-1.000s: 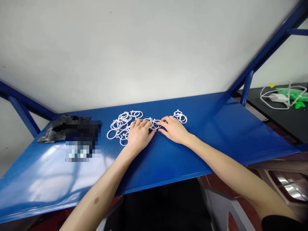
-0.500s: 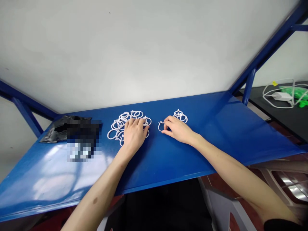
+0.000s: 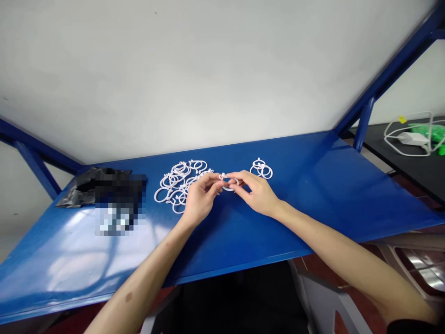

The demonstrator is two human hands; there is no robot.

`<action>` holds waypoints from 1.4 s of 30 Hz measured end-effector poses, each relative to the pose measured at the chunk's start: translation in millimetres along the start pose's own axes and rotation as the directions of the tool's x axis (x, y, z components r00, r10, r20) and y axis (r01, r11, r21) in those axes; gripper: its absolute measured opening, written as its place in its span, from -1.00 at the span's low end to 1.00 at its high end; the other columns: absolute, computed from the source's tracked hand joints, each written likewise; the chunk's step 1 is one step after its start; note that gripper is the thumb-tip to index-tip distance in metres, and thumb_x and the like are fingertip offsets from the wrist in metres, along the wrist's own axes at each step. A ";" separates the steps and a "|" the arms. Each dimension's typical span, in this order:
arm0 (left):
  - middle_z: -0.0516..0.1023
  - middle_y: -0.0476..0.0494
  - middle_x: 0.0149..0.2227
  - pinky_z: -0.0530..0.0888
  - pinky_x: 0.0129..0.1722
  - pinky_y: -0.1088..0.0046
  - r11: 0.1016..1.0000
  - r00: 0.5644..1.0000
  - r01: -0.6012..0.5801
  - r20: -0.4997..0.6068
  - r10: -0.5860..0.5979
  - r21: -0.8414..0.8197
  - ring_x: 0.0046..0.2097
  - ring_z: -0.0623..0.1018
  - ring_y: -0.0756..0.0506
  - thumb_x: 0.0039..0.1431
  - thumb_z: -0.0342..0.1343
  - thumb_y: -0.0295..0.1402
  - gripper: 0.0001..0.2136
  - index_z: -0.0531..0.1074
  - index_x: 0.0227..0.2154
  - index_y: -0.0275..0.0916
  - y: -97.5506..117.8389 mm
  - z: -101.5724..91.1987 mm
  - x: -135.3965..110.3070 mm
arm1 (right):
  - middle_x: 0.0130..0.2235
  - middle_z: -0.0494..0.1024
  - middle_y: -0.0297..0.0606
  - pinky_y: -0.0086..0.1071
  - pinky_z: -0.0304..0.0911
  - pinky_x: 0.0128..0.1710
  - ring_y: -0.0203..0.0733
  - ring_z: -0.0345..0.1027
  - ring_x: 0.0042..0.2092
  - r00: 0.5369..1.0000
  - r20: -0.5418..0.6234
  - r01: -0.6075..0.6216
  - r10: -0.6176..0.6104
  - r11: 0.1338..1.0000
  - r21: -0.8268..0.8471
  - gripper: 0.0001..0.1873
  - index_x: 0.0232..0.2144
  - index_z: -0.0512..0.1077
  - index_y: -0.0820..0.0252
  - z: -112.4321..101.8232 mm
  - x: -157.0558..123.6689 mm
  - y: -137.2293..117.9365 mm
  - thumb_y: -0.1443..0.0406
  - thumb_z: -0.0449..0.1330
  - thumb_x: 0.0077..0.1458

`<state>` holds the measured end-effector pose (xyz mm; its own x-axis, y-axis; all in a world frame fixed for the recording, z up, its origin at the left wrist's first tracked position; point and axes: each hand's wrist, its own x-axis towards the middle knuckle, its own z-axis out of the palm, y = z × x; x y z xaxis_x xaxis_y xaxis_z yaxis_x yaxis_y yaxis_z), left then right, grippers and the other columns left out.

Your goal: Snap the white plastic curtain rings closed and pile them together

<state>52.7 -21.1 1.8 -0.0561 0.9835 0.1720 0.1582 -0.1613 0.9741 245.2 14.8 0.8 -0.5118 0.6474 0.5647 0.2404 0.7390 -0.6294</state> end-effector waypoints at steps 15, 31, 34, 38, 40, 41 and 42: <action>0.68 -0.05 -0.38 0.49 -0.28 0.43 0.879 0.972 -0.215 0.006 0.235 0.426 -0.34 0.63 -0.08 0.27 0.13 -0.30 -0.84 0.56 -0.38 -0.17 0.5 1.9 -12.4 | -0.17 0.68 -0.26 -0.31 0.51 -0.15 -0.20 0.59 -0.17 0.993 0.101 0.061 -0.062 0.998 0.012 -0.80 -0.10 0.54 0.09 -5.7 -2.2 1.0 0.27 0.10 0.40; 0.62 -0.27 -0.06 0.43 0.07 0.08 0.400 0.894 -0.349 0.173 0.414 0.847 0.00 0.49 -0.30 0.32 0.14 -0.25 -0.79 0.55 -0.10 -0.22 -16.3 -24.1 10.9 | -0.22 0.65 -0.22 -0.20 0.35 -0.13 -0.04 0.47 -0.15 0.922 -0.260 -0.379 0.288 0.809 -0.449 -0.89 -0.25 0.52 0.11 -52.2 18.6 45.6 0.24 0.20 0.29; 0.62 -0.25 -0.13 0.43 0.02 0.08 0.373 0.919 -0.321 0.190 0.347 0.871 -0.06 0.47 -0.29 0.31 0.13 -0.31 -0.86 0.57 -0.22 -0.20 -27.4 -30.9 14.0 | -0.22 0.64 -0.20 -0.17 0.33 -0.09 -0.05 0.45 -0.18 0.885 -0.288 -0.463 0.365 0.753 -0.468 -0.87 -0.29 0.55 0.13 -64.4 19.3 64.5 0.26 0.20 0.25; 0.63 -0.22 -0.20 0.42 -0.01 0.11 0.395 0.925 -0.326 0.202 0.323 0.859 -0.12 0.46 -0.26 0.34 0.06 -0.35 -0.81 0.56 -0.32 -0.19 -30.9 -32.5 16.6 | -0.21 0.62 -0.18 -0.13 0.31 -0.06 -0.02 0.42 -0.15 0.866 -0.258 -0.499 0.428 0.711 -0.495 -0.80 -0.27 0.58 0.13 -66.3 17.5 71.0 0.23 0.16 0.27; 0.64 -0.20 -0.20 0.41 -0.02 0.12 0.398 0.921 -0.327 0.196 0.337 0.857 -0.12 0.46 -0.26 0.35 0.07 -0.36 -0.82 0.56 -0.32 -0.19 -27.9 -31.4 16.6 | -0.20 0.62 -0.15 -0.10 0.30 -0.03 0.02 0.40 -0.11 0.868 -0.274 -0.496 0.413 0.703 -0.510 -0.77 -0.25 0.59 0.14 -66.3 17.4 67.7 0.22 0.14 0.29; 0.64 -0.19 -0.20 0.41 -0.02 0.12 0.398 0.918 -0.329 0.191 0.348 0.856 -0.12 0.46 -0.25 0.35 0.07 -0.36 -0.82 0.56 -0.32 -0.19 -25.8 -30.7 16.3 | -0.20 0.61 -0.14 -0.09 0.30 -0.01 0.03 0.39 -0.10 0.871 -0.286 -0.491 0.399 0.706 -0.510 -0.76 -0.24 0.59 0.15 -66.3 17.6 65.2 0.22 0.13 0.30; 0.64 -0.19 -0.20 0.41 -0.02 0.13 0.398 0.913 -0.332 0.186 0.362 0.855 -0.13 0.46 -0.25 0.35 0.07 -0.35 -0.82 0.56 -0.32 -0.18 -23.5 -29.8 15.7 | -0.19 0.61 -0.13 -0.08 0.30 -0.01 0.04 0.38 -0.09 0.876 -0.296 -0.482 0.380 0.714 -0.508 -0.76 -0.24 0.59 0.15 -66.2 17.8 62.3 0.22 0.13 0.31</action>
<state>18.7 -4.4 -14.1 0.1894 0.8552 0.4824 0.9246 -0.3207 0.2055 305.7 84.8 7.0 -0.1123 0.9036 0.4135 0.8375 0.3100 -0.4500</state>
